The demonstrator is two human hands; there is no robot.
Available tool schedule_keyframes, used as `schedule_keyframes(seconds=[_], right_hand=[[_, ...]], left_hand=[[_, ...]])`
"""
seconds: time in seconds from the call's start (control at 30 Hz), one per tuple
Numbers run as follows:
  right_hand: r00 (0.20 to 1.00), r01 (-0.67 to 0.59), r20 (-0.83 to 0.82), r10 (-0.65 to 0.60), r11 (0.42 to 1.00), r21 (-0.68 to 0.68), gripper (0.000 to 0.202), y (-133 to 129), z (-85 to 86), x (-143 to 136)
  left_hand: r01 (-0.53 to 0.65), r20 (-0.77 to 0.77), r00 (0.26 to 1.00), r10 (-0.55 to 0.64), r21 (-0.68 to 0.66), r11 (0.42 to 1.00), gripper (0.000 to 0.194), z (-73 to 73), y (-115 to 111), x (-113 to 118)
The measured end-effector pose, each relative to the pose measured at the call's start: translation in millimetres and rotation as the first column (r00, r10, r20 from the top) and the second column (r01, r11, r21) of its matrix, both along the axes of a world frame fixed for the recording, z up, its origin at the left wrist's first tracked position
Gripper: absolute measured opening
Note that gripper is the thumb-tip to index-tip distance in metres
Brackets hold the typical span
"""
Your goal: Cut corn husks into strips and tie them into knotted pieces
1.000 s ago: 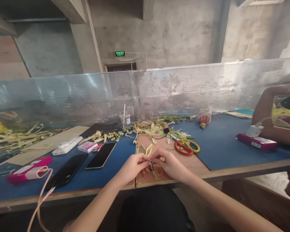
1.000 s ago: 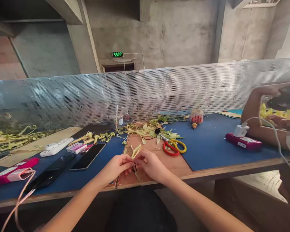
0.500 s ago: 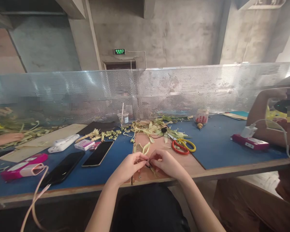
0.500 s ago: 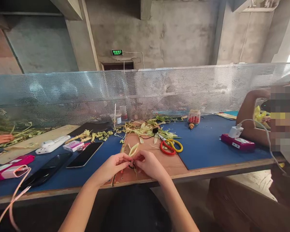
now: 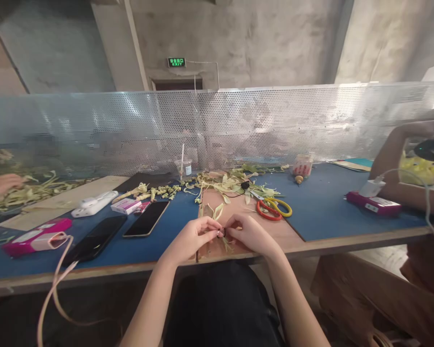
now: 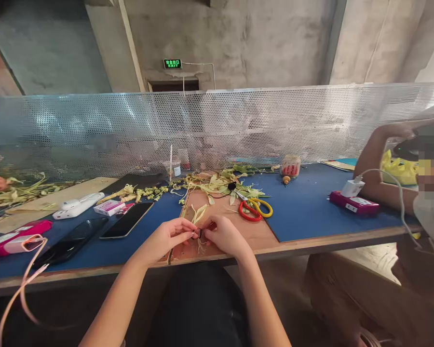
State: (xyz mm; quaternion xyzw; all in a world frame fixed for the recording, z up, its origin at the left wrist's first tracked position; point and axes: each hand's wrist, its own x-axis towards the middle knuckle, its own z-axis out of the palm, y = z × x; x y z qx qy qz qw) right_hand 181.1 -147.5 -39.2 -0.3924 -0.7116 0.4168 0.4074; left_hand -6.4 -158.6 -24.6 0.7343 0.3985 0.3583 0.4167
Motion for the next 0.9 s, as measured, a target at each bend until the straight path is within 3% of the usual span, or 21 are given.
schedule_keyframes(seconds=[0.63, 0.9], right_hand=[[0.994, -0.089, 0.065, 0.087, 0.995, 0.032, 0.015, -4.0, 2.0, 3.5], [0.99, -0.087, 0.122, 0.069, 0.985, 0.149, 0.012, -6.7, 5.4, 2.4]], left_hand=[[-0.053, -0.018, 0.998, 0.052, -0.041, 0.998, 0.031, -7.7, 7.3, 1.0], [-0.102, 0.002, 0.995, 0.103, -0.043, 0.994, 0.034, -7.5, 9.7, 0.1]])
